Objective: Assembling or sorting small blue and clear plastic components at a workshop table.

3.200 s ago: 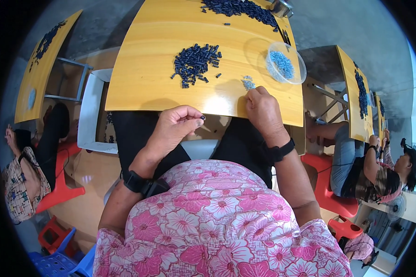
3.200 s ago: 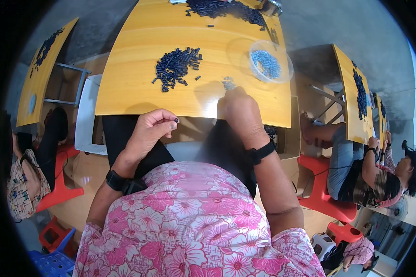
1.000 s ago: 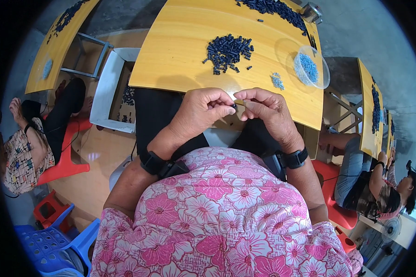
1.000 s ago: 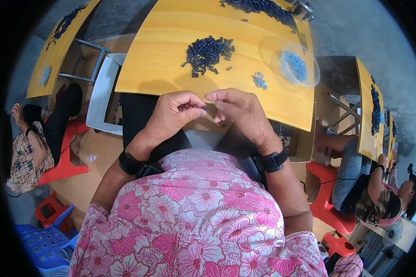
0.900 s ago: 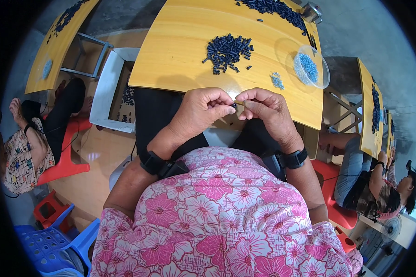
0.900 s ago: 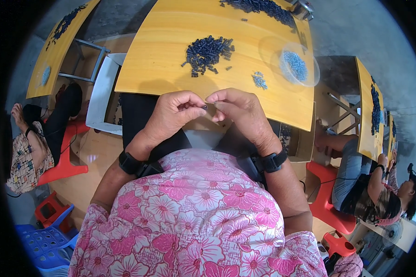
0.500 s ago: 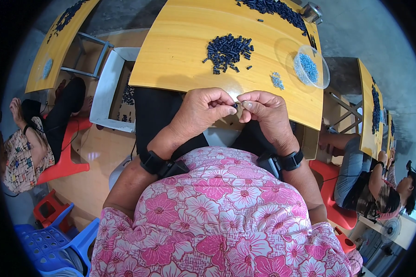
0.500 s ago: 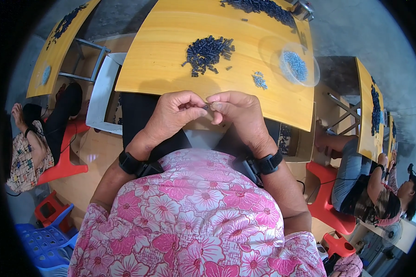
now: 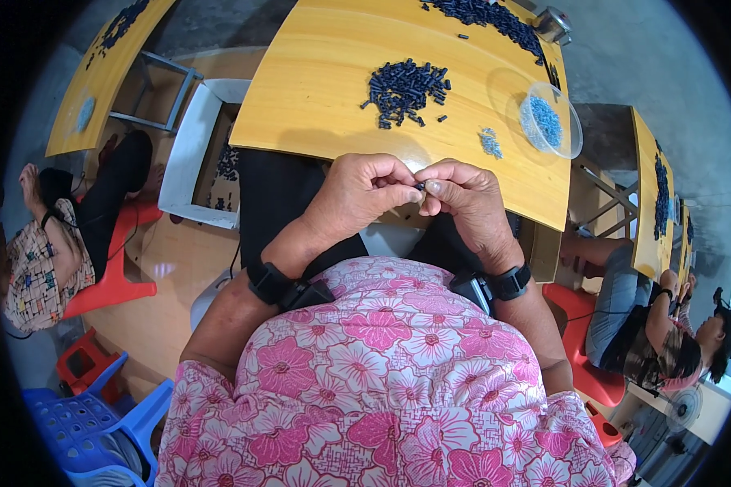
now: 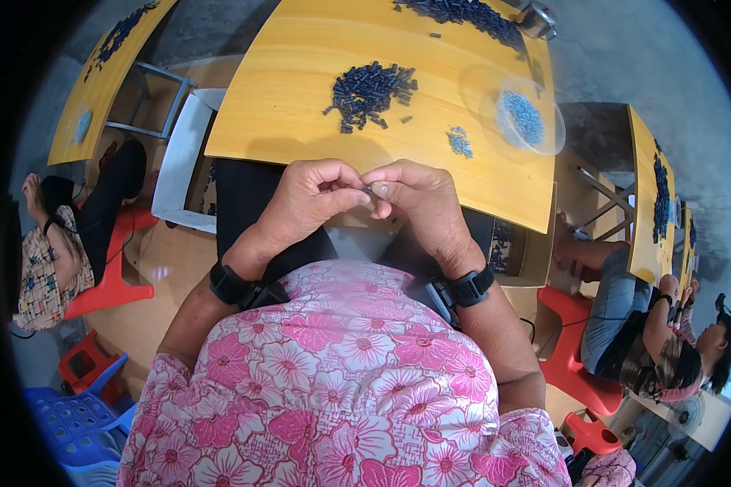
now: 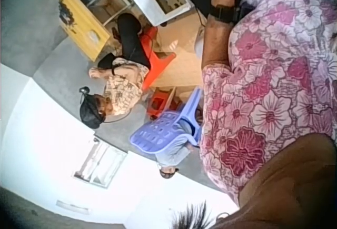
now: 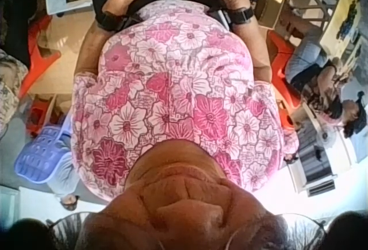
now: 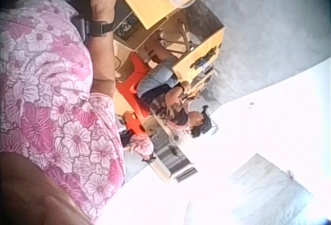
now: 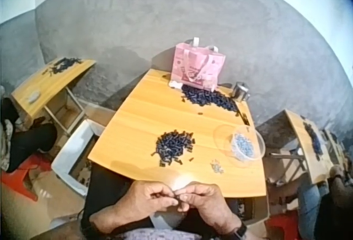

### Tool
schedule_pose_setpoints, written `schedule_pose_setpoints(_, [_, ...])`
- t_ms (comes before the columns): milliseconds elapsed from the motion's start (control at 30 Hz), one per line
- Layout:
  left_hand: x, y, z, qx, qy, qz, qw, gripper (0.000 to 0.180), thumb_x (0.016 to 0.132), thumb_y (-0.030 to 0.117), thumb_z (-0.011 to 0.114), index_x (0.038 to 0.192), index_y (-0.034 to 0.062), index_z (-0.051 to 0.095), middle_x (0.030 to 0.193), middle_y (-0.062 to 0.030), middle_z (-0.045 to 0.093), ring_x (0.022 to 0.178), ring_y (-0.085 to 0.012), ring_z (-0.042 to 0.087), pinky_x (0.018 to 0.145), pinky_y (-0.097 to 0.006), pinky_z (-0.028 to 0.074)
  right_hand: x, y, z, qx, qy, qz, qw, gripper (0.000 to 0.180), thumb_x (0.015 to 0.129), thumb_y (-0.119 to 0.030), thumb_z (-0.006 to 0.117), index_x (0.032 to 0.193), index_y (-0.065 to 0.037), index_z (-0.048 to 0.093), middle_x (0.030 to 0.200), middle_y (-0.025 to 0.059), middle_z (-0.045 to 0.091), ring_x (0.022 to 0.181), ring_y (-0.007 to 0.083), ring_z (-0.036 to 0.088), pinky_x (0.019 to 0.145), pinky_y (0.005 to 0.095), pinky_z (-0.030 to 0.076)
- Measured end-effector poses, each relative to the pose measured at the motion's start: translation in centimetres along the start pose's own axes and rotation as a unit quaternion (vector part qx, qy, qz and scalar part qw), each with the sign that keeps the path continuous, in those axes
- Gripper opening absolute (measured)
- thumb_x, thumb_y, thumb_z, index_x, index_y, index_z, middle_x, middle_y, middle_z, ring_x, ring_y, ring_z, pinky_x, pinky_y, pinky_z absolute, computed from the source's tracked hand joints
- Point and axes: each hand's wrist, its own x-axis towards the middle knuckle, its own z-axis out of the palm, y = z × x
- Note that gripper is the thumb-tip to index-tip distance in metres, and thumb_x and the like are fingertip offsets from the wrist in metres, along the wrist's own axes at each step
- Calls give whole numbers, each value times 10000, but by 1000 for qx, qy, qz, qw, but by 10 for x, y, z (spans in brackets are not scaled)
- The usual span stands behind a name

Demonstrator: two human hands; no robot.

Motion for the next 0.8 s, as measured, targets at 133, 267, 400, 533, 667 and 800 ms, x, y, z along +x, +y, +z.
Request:
schedule_pose_setpoints(133, [0,1,0,-10,0,0,1000,80,845,72,709,860,-5,692,714,49,598,664,-14,499,585,-189,415,-1,-8,4,-50,8,-34,998,119,915,-11,618,987,31,703,812,43,668,680,93,603,651,227,504])
schedule_pose_setpoints(267, [1,-3,-1,-30,-2,-2,1000,85,851,78,707,850,-6,690,707,48,594,665,-15,499,586,-189,417,2,-6,4,-148,13,-111,983,98,893,16,627,937,36,712,844,56,657,677,101,620,640,235,514])
schedule_pose_setpoints(400, [2,-7,-2,-27,1,-11,1000,107,862,99,709,837,0,677,697,49,587,659,-21,513,581,-192,417,3,-7,8,-200,6,-149,968,105,885,25,628,942,23,716,861,67,647,683,109,631,637,240,519])
schedule_pose_setpoints(533, [3,-11,-4,-53,-8,-8,999,94,881,76,689,880,-18,693,727,1,636,653,-51,574,591,-203,480,2,-2,11,-255,27,-187,948,168,858,40,629,981,-23,725,856,80,644,687,130,643,649,251,523])
schedule_pose_setpoints(667, [2,-12,-4,-46,-10,-30,998,99,888,81,687,891,-18,691,727,4,633,641,-51,568,584,-202,479,0,4,10,-389,9,-273,880,366,805,64,620,1137,-73,689,930,128,650,766,250,659,704,301,533])
schedule_pose_setpoints(800, [2,-25,-5,-150,13,-45,988,114,907,97,668,932,-13,682,797,-3,644,676,-55,565,621,-205,479,2,9,11,-414,-28,-320,852,580,779,63,604,1330,-115,570,1062,138,635,873,318,642,765,333,528])
